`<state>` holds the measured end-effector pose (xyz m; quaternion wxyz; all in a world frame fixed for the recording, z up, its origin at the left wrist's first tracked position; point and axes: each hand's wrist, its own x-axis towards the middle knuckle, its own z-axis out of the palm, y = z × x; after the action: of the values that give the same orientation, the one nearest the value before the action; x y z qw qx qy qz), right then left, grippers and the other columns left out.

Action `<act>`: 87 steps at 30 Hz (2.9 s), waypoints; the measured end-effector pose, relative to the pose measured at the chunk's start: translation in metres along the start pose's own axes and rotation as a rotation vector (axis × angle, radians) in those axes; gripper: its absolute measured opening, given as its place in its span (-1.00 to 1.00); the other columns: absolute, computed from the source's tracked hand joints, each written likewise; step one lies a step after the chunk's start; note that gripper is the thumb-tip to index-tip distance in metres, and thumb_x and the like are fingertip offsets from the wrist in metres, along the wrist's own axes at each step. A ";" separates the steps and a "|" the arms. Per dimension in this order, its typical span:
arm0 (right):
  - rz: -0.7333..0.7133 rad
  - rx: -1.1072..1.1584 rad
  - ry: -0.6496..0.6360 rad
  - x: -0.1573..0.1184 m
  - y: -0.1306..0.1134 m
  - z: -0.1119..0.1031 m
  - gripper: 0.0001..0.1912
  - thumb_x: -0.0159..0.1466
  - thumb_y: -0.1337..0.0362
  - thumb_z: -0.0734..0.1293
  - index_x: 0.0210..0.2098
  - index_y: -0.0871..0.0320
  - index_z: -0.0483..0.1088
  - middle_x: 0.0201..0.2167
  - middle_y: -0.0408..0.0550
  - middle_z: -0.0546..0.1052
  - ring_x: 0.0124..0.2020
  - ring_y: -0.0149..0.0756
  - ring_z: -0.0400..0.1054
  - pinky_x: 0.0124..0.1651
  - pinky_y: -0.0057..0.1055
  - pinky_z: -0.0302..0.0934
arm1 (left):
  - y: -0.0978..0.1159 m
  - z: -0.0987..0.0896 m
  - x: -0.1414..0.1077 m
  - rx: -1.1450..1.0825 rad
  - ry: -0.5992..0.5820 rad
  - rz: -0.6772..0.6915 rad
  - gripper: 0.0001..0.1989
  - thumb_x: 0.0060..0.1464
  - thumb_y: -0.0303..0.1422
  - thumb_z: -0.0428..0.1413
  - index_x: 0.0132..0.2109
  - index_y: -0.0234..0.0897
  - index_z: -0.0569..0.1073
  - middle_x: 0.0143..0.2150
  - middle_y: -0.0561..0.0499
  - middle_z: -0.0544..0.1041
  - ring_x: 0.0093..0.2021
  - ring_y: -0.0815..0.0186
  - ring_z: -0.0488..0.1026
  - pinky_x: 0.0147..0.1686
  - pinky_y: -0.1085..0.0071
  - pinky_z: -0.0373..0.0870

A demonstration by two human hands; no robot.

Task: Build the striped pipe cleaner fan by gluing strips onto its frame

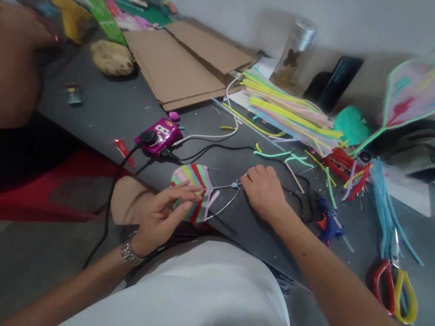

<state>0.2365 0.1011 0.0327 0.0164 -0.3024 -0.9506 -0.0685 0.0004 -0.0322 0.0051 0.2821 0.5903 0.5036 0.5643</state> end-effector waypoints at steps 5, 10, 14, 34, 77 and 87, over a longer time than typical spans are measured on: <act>0.021 0.264 0.214 -0.008 0.006 -0.013 -0.71 0.29 0.53 0.20 -0.22 0.19 0.53 -0.21 0.10 0.55 -0.21 -0.15 0.29 -0.17 -0.25 0.07 | 0.001 -0.034 0.017 -0.112 0.592 -0.097 -0.96 0.22 -0.41 0.22 -0.17 -0.25 0.57 -0.21 0.01 0.69 -0.05 0.23 0.66 0.17 0.15 0.51; 0.312 0.981 0.332 -0.033 -0.011 -0.032 -0.85 0.35 0.36 0.28 -0.26 0.12 0.52 -0.30 -0.05 0.54 -0.25 -0.25 0.39 -0.17 -0.34 0.22 | 0.001 -0.054 0.037 -0.446 0.662 -0.271 -0.88 0.07 -0.37 0.31 -0.22 -0.26 0.56 -0.29 0.06 0.66 -0.19 0.35 0.63 0.03 0.34 0.55; 0.598 1.527 0.245 -0.045 -0.038 -0.033 -0.86 0.19 0.19 0.48 -0.37 0.12 0.51 -0.41 -0.14 0.51 -0.41 -0.38 0.29 -0.33 -0.42 0.15 | 0.007 -0.037 0.040 -0.514 0.391 -0.465 -0.76 0.05 -0.29 0.37 -0.15 -0.29 0.60 -0.20 -0.04 0.68 -0.13 0.31 0.63 -0.06 0.40 0.55; 0.800 1.907 -0.113 -0.051 -0.085 -0.019 -0.58 0.09 -0.04 0.57 -0.35 0.13 0.42 -0.61 -0.31 0.30 -0.63 -0.55 0.00 -0.56 -0.51 -0.17 | 0.002 -0.012 0.023 0.047 0.163 -0.063 -0.39 0.23 -0.38 0.23 0.39 -0.25 0.36 0.09 -0.15 0.65 -0.05 0.22 0.63 0.02 0.29 0.59; 0.789 1.804 0.092 -0.064 -0.092 -0.023 -0.64 0.12 0.00 0.57 -0.44 0.11 0.44 -0.50 -0.18 0.43 -0.54 -0.48 0.05 -0.50 -0.45 -0.04 | 0.013 -0.023 0.039 0.224 0.098 0.273 -0.62 0.18 -0.45 0.23 0.13 -0.09 0.62 -0.02 -0.05 0.71 -0.07 0.16 0.65 0.01 0.22 0.59; 0.822 1.833 0.097 -0.063 -0.094 -0.021 -0.63 0.12 -0.02 0.57 -0.38 0.11 0.46 -0.53 -0.21 0.39 -0.57 -0.49 0.03 -0.53 -0.47 -0.10 | 0.017 0.017 0.019 -0.441 0.305 -0.361 -0.47 0.12 -0.26 0.35 0.19 -0.15 0.40 -0.07 -0.05 0.67 -0.11 0.25 0.65 -0.05 0.29 0.62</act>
<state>0.2330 -0.0140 0.0373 0.3039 -0.4747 -0.4568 0.6882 0.0181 -0.0167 0.0243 0.4199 0.3247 0.5024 0.6826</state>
